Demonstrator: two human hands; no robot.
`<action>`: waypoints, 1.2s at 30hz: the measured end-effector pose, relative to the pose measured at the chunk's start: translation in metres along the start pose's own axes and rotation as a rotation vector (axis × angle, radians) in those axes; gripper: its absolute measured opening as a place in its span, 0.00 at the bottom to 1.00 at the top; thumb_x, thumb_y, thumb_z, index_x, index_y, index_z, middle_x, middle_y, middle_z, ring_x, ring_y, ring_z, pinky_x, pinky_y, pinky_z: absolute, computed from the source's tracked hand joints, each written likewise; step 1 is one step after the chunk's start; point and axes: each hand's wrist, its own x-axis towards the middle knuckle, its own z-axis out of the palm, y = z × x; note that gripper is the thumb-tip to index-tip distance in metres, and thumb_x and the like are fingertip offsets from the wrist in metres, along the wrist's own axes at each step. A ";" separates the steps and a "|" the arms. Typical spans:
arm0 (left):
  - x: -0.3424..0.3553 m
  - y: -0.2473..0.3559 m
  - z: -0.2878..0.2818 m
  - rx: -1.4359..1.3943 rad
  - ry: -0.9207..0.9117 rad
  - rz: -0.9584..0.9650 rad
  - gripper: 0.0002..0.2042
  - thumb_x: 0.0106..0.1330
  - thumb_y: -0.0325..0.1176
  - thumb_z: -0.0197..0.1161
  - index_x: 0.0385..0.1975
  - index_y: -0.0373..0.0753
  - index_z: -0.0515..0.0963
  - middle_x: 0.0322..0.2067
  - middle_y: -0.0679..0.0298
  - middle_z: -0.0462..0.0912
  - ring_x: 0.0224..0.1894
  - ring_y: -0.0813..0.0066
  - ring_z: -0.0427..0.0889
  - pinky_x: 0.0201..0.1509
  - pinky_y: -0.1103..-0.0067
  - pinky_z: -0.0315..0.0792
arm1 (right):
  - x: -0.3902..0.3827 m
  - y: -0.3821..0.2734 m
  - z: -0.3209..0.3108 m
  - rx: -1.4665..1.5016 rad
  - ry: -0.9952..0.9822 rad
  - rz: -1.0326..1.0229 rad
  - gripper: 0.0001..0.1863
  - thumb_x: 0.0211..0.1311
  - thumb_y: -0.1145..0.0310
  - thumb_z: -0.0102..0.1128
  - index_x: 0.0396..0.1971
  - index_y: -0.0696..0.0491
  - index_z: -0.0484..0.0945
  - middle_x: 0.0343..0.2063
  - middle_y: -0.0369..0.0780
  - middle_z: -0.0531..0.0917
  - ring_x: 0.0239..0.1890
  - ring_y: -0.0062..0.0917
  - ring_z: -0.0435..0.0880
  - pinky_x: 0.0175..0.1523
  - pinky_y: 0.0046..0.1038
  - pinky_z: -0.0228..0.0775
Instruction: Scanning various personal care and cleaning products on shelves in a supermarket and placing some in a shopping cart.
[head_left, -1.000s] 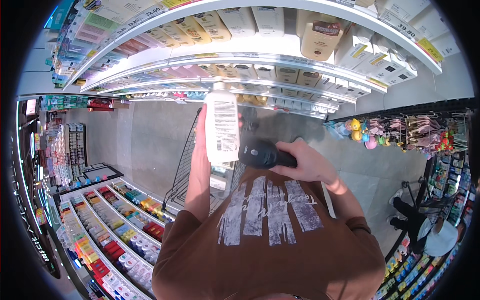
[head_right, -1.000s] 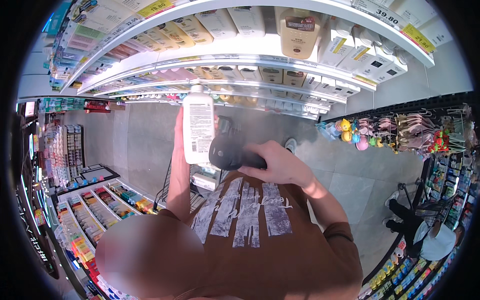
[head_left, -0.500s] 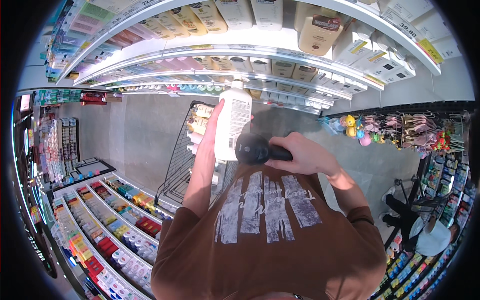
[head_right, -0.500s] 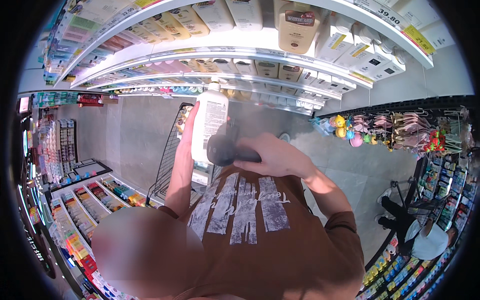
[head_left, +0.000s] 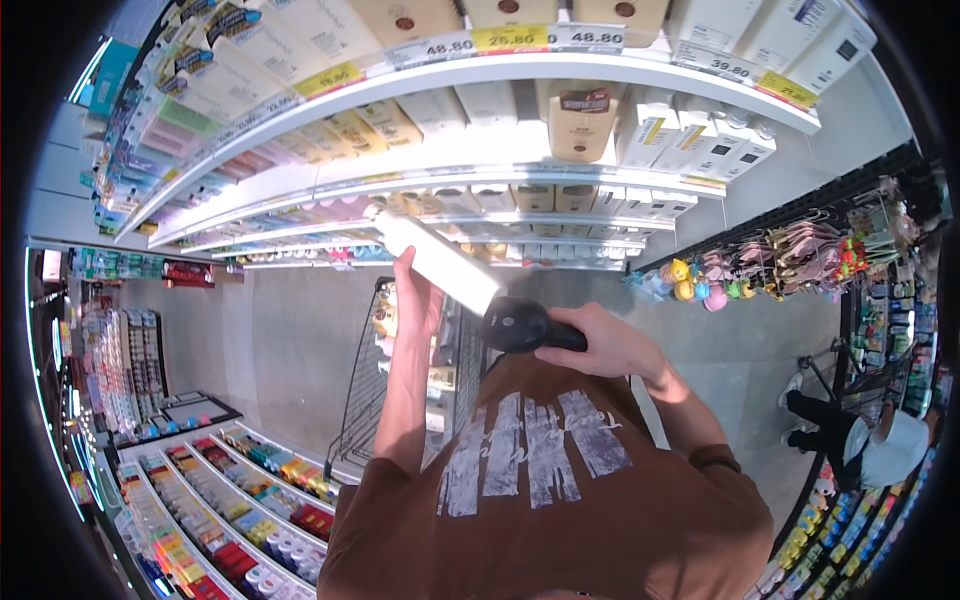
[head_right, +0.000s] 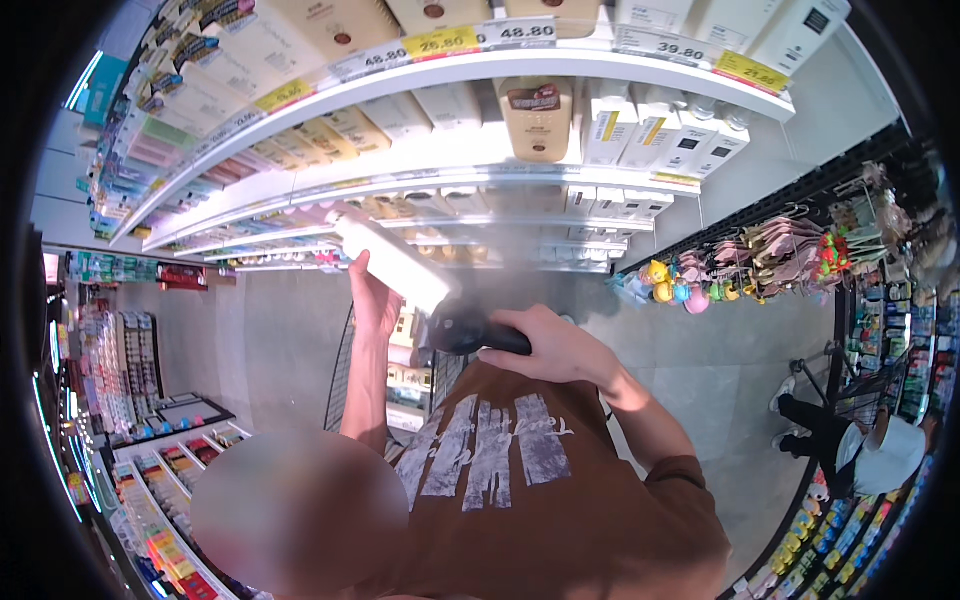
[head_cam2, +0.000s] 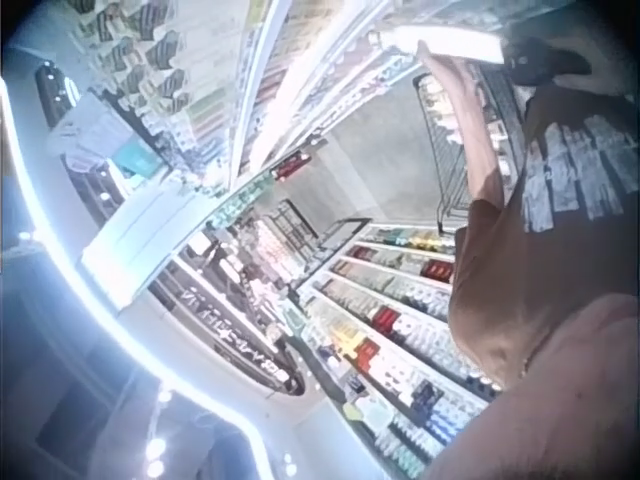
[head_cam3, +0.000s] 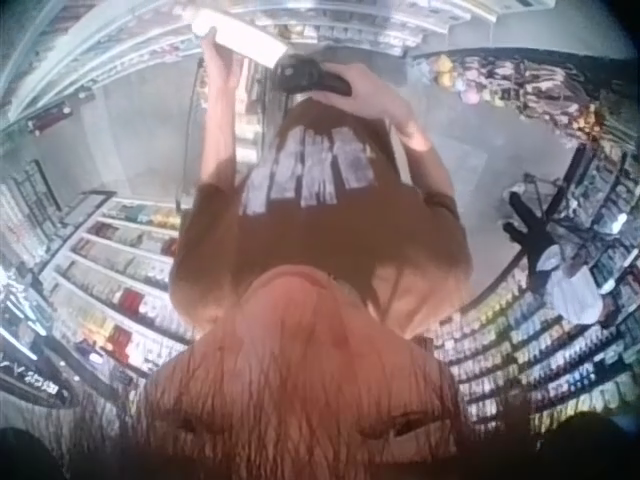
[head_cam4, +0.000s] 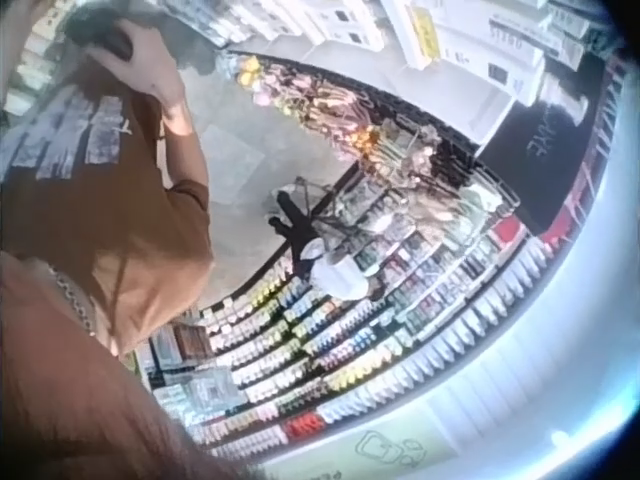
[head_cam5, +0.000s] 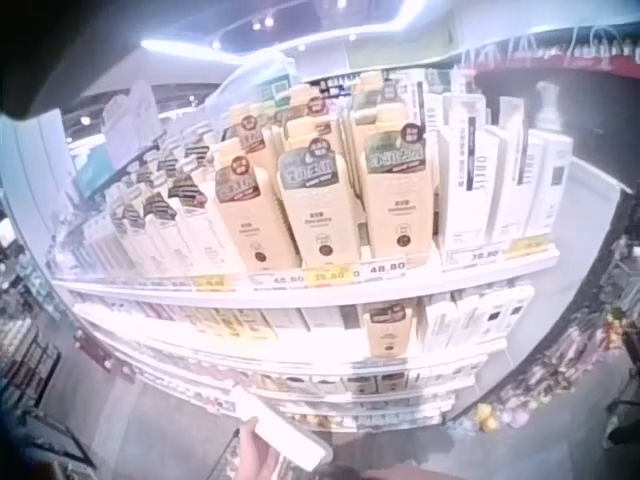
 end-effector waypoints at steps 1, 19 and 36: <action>0.013 0.006 0.001 0.057 0.041 0.106 0.28 0.71 0.49 0.60 0.62 0.37 0.65 0.54 0.54 0.76 0.54 0.60 0.80 0.59 0.62 0.77 | -0.003 0.002 -0.002 -0.005 0.048 -0.003 0.18 0.66 0.57 0.69 0.41 0.58 0.80 0.20 0.47 0.80 0.21 0.37 0.78 0.31 0.33 0.69; 0.139 -0.025 0.149 0.785 0.340 0.931 0.45 0.46 0.42 0.87 0.54 0.30 0.60 0.47 0.52 0.69 0.47 0.64 0.70 0.56 0.69 0.67 | -0.045 0.041 0.000 0.037 0.147 0.119 0.21 0.65 0.57 0.69 0.49 0.58 0.82 0.22 0.46 0.82 0.23 0.29 0.79 0.34 0.32 0.71; 0.135 -0.036 0.147 1.165 0.295 0.857 0.53 0.48 0.49 0.83 0.63 0.19 0.57 0.60 0.38 0.62 0.65 0.43 0.64 0.70 0.59 0.61 | -0.028 0.049 0.023 -0.027 0.100 0.222 0.25 0.66 0.52 0.67 0.47 0.62 0.81 0.26 0.52 0.84 0.27 0.42 0.83 0.38 0.37 0.75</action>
